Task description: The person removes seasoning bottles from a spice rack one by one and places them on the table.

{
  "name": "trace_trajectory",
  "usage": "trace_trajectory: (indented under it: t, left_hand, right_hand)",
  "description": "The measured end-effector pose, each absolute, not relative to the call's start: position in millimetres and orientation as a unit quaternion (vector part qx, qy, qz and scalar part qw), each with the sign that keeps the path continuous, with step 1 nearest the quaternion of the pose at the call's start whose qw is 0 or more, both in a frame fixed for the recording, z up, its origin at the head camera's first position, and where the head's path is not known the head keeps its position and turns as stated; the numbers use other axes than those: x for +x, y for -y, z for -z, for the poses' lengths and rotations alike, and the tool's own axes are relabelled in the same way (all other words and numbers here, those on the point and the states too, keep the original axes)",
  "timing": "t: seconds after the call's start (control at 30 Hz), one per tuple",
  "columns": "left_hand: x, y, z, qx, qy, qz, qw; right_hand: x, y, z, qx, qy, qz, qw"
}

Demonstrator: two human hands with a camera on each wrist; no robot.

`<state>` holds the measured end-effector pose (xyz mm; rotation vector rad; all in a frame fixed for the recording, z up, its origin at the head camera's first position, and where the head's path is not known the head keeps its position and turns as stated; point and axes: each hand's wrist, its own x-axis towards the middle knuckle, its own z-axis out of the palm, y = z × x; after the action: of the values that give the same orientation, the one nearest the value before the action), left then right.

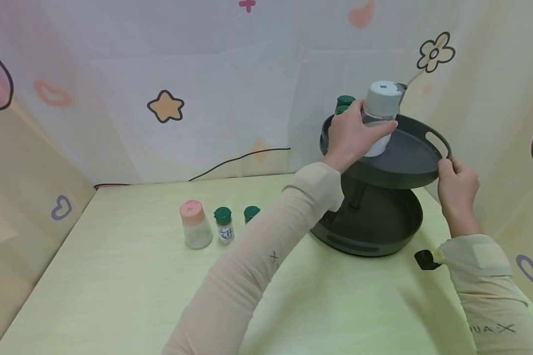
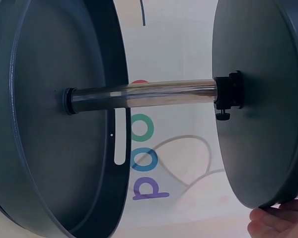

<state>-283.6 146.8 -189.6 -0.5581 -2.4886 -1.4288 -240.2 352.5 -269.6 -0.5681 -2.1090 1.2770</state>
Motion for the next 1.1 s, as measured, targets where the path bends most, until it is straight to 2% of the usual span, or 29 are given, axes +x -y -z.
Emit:
trace_trajectory:
  t: [0.63, 1.1]
  left_hand:
    - [-284, -117, 177, -0.197, 0.843, 0.482, 0.130]
    - [-284, -96, 180, -0.202, 0.838, 0.495, 0.114]
  right_hand:
    - [-241, -352, 270, -0.219, 0.804, -0.464, 0.300]
    - [-240, -352, 269, -0.222, 0.803, -0.470, 0.293]
